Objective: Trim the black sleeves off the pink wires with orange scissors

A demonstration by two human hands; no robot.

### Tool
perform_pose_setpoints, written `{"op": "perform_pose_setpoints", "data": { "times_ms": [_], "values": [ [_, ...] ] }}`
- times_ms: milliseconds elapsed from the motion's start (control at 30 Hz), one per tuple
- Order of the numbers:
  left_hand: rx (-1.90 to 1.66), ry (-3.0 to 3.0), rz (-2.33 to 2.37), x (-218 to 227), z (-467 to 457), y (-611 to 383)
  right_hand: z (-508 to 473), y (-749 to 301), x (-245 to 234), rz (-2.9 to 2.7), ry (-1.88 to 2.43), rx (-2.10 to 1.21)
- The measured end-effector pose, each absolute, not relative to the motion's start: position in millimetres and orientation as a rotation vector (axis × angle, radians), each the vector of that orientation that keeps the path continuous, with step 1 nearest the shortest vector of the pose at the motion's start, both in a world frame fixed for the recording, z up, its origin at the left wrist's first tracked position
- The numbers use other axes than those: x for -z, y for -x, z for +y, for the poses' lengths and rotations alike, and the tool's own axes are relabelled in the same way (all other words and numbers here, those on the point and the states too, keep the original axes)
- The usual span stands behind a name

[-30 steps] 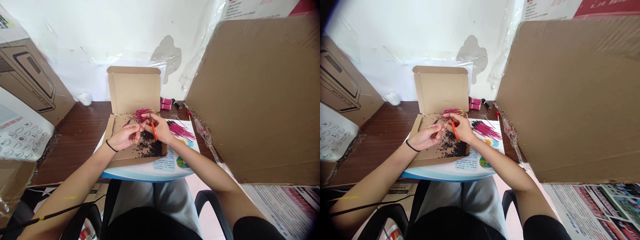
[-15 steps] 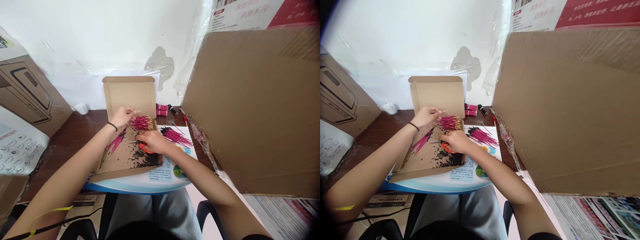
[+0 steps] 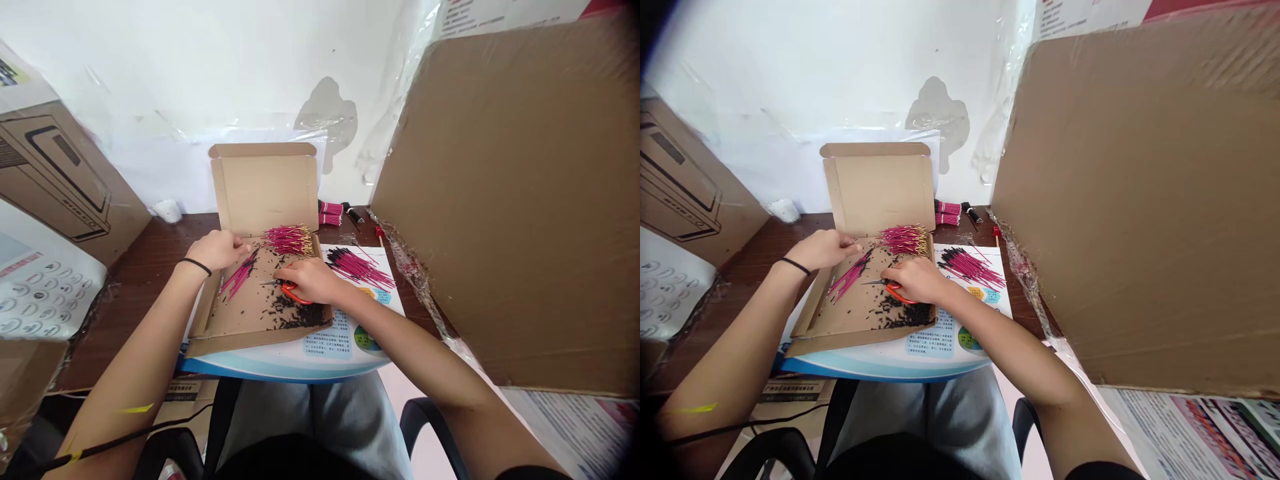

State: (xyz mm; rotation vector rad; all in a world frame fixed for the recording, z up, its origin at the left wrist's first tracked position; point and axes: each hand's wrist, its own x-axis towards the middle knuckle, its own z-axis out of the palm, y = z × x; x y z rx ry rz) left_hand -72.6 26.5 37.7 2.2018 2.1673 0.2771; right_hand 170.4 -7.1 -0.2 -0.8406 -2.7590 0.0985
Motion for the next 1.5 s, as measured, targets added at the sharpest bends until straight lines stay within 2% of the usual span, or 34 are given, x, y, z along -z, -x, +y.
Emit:
{"op": "perform_pose_setpoints", "data": {
  "times_ms": [367, 500, 567, 633, 733, 900, 1200, 1500],
  "values": [
    [-0.347, -2.080, 2.079, -24, 21, 56, -8, -172, 0, -2.729, 0.841, -0.123],
    [-0.800, -1.889, 1.863, -29, 16, 56, -8, -170, 1, -2.547, 1.027, -0.154],
    [-1.069, -1.625, 1.572, -31, 12, 48, -8, -170, -1, -2.318, 1.228, -0.206],
    [-1.186, -1.326, 1.204, -31, 5, 35, -8, -171, -5, -2.092, 1.340, -0.317],
    [-1.146, -1.127, 0.919, -30, -5, 18, -8, -174, -12, -1.882, 1.303, -0.509],
    [-1.063, -1.116, 0.852, -31, -15, 10, -8, -175, -18, -1.779, 1.181, -0.646],
    [-1.056, -1.126, 0.876, -31, -17, 8, -12, -176, -18, -1.944, 1.206, -0.418],
    [-0.989, -1.200, 0.908, -31, -21, 8, -15, -176, -21, -2.024, 1.164, -0.426]
  ]
}}
